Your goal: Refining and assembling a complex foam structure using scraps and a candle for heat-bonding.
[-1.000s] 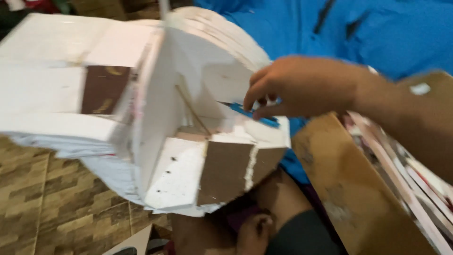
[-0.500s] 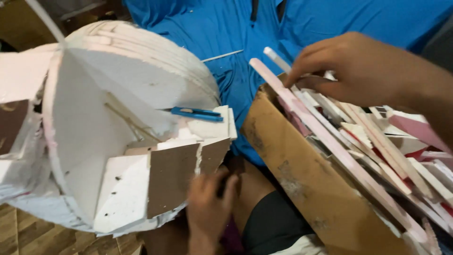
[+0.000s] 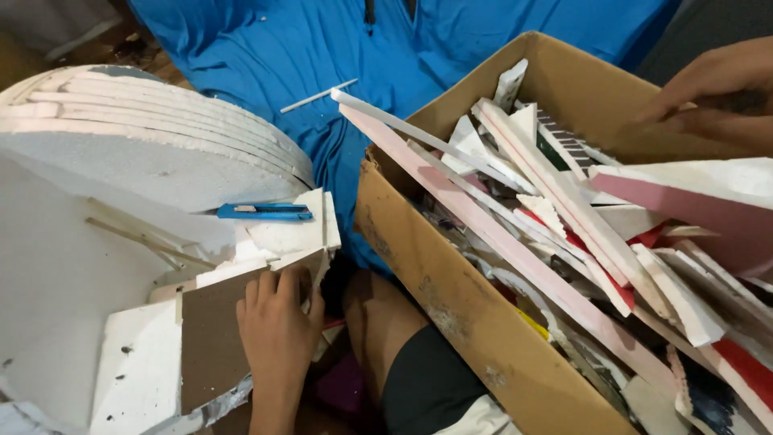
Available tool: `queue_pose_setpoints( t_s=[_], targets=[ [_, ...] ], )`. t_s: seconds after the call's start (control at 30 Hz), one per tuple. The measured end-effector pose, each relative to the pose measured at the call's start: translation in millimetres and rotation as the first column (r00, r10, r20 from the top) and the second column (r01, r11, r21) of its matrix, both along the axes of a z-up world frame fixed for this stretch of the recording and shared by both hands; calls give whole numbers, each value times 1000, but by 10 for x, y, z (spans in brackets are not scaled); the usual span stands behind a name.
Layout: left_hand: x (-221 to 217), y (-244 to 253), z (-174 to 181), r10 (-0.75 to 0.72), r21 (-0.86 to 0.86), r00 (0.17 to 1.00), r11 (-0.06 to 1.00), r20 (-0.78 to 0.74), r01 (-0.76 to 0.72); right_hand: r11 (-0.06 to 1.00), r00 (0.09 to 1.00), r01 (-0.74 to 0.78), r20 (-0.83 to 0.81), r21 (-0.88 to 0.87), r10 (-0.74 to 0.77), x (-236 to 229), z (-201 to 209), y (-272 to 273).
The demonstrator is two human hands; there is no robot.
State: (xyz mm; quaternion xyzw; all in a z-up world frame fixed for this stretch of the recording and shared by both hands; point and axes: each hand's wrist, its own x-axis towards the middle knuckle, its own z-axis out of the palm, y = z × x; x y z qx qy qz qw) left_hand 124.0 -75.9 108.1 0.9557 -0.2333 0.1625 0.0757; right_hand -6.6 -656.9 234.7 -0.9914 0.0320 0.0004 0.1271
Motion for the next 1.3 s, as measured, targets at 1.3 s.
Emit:
queue_pose_setpoints(
  t_s=[1.3],
  targets=[
    [-897,-1172,282,-530,-691,847,625,-35,362,894,616,449,-729,13,-299,-1030,-1,489]
  ],
)
